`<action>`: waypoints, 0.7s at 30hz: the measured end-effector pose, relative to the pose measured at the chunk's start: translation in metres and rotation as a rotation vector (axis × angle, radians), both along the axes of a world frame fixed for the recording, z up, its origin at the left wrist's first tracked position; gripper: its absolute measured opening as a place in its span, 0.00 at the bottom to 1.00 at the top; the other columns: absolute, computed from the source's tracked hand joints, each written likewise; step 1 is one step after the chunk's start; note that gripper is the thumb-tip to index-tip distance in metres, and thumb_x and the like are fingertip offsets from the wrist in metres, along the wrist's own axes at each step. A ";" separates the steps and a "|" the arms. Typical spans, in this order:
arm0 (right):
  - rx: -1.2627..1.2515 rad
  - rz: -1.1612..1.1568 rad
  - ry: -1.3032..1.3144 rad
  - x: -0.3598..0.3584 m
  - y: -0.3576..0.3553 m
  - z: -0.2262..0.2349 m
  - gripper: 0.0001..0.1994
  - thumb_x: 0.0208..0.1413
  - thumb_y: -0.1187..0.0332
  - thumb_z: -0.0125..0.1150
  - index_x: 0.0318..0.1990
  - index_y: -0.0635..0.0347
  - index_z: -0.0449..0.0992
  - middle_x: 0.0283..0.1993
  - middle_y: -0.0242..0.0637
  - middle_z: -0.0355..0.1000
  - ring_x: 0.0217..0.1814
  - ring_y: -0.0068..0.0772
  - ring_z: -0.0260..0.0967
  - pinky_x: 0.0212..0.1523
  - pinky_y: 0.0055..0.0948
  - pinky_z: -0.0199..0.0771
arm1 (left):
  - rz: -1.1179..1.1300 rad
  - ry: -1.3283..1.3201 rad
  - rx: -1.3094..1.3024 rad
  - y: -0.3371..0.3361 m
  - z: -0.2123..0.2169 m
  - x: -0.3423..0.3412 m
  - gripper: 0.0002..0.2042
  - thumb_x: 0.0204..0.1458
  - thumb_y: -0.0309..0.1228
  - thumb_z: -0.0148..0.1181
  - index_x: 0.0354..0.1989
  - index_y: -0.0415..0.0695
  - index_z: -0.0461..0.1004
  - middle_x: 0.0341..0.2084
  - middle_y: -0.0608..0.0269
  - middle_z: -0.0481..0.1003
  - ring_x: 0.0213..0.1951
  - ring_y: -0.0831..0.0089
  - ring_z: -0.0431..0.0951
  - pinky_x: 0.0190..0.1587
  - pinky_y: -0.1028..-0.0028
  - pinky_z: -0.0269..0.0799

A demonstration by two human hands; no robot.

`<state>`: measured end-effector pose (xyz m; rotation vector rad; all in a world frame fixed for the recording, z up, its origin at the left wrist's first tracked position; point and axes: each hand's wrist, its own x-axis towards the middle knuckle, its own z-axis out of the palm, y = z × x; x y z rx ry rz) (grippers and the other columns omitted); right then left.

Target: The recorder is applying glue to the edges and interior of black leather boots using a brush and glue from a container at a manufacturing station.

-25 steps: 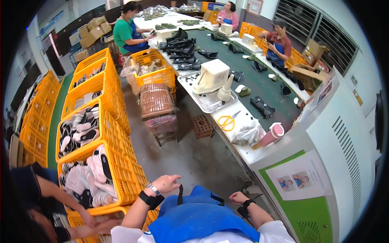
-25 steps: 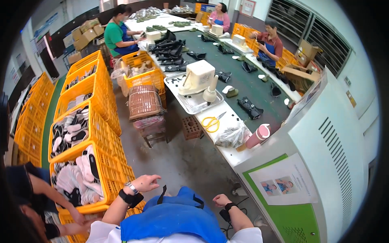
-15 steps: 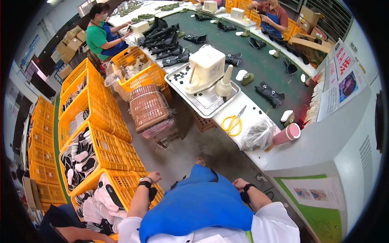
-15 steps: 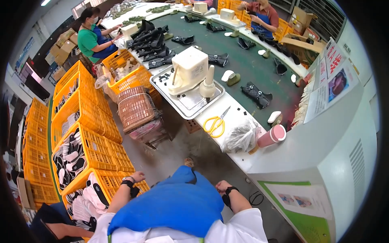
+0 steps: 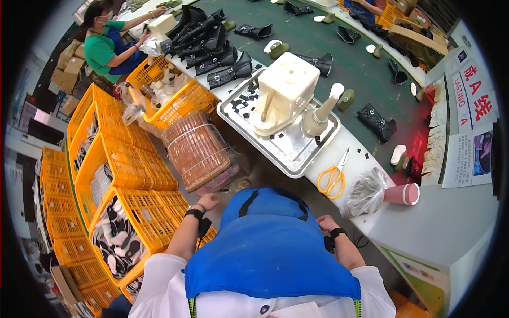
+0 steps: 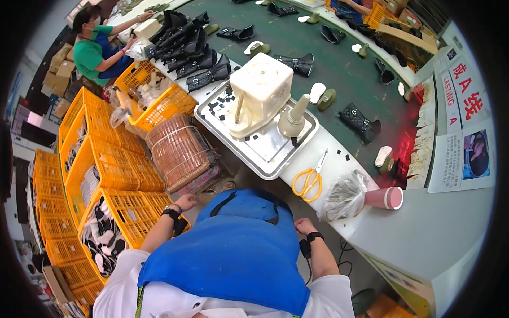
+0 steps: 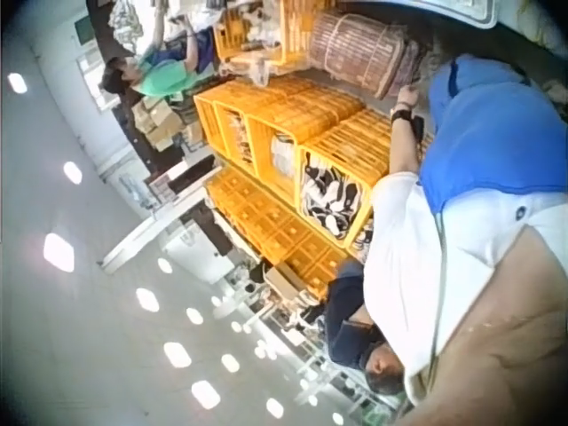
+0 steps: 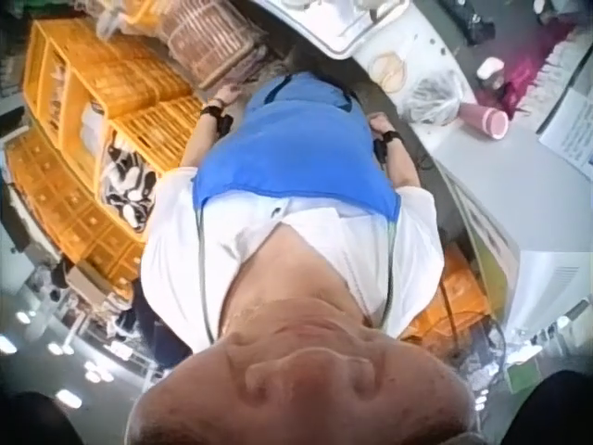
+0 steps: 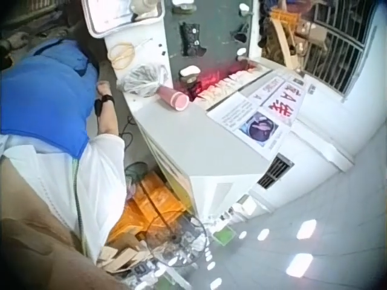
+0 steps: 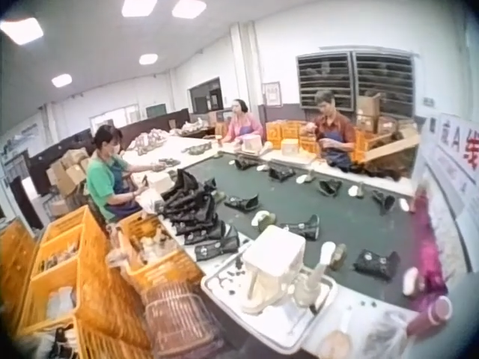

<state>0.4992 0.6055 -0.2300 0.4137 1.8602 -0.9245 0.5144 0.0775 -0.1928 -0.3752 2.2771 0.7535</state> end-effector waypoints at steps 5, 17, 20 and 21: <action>-0.012 -0.348 0.027 0.007 -0.049 0.026 0.04 0.49 0.75 0.53 0.32 0.63 0.73 0.21 0.32 0.69 0.17 0.21 0.64 0.17 0.21 0.64 | -0.118 0.380 -0.030 -0.023 0.038 -0.120 0.14 0.44 0.35 0.53 0.38 0.43 0.72 0.34 0.48 0.74 0.39 0.53 0.73 0.40 0.64 0.69; 0.064 -0.666 0.200 0.048 -0.160 0.077 0.06 0.48 0.75 0.51 0.32 0.66 0.74 0.22 0.32 0.69 0.20 0.22 0.64 0.20 0.22 0.65 | -0.561 0.839 0.120 0.018 0.121 -0.327 0.35 0.29 0.34 0.68 0.52 0.46 0.61 0.48 0.46 0.61 0.46 0.51 0.66 0.48 0.65 0.65; -0.006 -0.729 0.283 0.073 -0.162 0.064 0.07 0.48 0.76 0.51 0.33 0.67 0.74 0.22 0.32 0.70 0.21 0.22 0.65 0.21 0.21 0.65 | -0.626 0.674 0.016 0.024 0.108 -0.346 0.33 0.29 0.34 0.68 0.49 0.43 0.62 0.44 0.47 0.63 0.44 0.51 0.67 0.47 0.63 0.65; 0.027 -0.733 0.327 0.082 -0.166 0.061 0.08 0.48 0.78 0.49 0.33 0.67 0.74 0.22 0.33 0.70 0.21 0.22 0.64 0.21 0.21 0.64 | -0.577 0.747 0.013 0.025 0.106 -0.341 0.25 0.32 0.32 0.66 0.43 0.42 0.67 0.38 0.49 0.67 0.42 0.53 0.69 0.44 0.63 0.67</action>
